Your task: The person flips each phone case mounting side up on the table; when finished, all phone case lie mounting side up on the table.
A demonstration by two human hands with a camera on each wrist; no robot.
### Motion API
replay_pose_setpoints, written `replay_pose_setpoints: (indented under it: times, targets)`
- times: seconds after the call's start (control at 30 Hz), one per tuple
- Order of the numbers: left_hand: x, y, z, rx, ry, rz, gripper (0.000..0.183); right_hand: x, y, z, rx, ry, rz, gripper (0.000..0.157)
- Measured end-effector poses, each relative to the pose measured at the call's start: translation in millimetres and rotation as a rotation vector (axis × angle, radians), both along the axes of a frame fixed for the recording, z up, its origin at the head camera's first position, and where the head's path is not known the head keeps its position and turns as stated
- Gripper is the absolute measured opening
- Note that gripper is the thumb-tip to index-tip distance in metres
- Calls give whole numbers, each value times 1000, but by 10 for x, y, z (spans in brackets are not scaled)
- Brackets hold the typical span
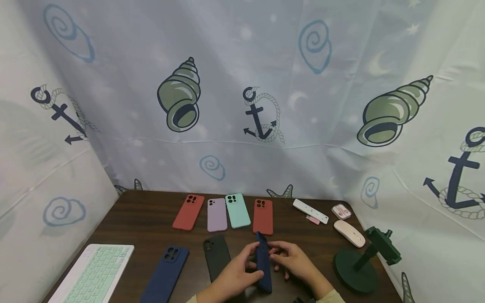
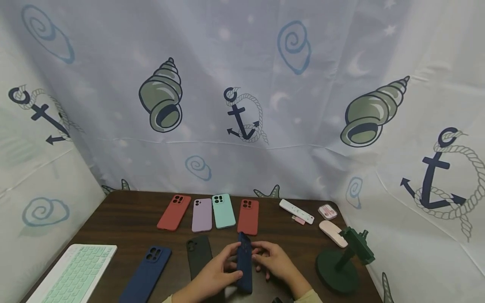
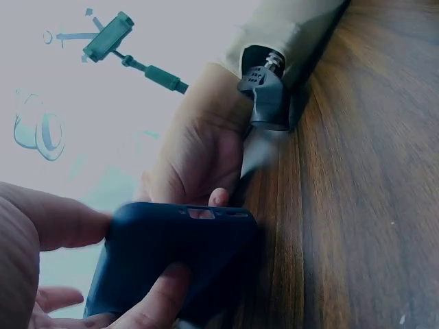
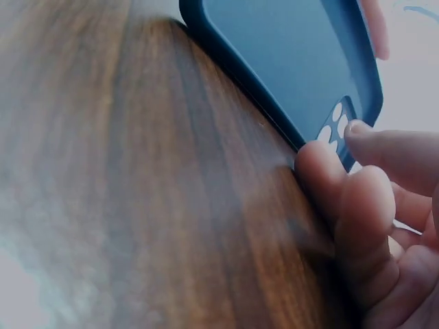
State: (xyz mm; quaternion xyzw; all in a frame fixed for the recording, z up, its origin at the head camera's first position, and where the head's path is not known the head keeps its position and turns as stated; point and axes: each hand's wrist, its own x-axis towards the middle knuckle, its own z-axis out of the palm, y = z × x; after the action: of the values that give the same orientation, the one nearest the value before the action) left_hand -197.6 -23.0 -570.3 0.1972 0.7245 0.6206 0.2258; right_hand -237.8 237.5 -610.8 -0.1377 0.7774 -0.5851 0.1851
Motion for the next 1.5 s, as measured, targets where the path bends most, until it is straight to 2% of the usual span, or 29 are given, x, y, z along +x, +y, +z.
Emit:
replay_pose_setpoints:
  times: [0.23, 0.33, 0.43, 0.6, 0.9, 1.03, 1.23, 1.5]
  targets:
    - [-43, -18, -36, -30, -21, 13, 80, -5, 1, -9, 6, -25, -58, 40]
    - [-64, -28, -54, -75, 14, 4, 82, -4, -7, -18, -6, -33, -78, 40]
    - [-84, -50, -78, -223, 135, -5, 83, -7, -28, -25, -13, -35, -100, 41]
    - [-98, -90, -126, -536, 413, -5, 84, -7, -56, -26, -10, -25, -129, 44]
    - [-111, -73, -216, -720, 635, -31, 81, -17, -54, 13, -26, -45, -128, 47]
    - [-113, -69, -232, -775, 709, -21, 77, -28, -48, 29, -44, -71, -145, 47]
    - [-104, -61, -271, -818, 765, -20, 69, -31, -58, 34, -71, -82, -189, 49]
    - [-116, -60, -312, -820, 824, -46, 68, -6, -44, 42, -77, -73, -216, 49]
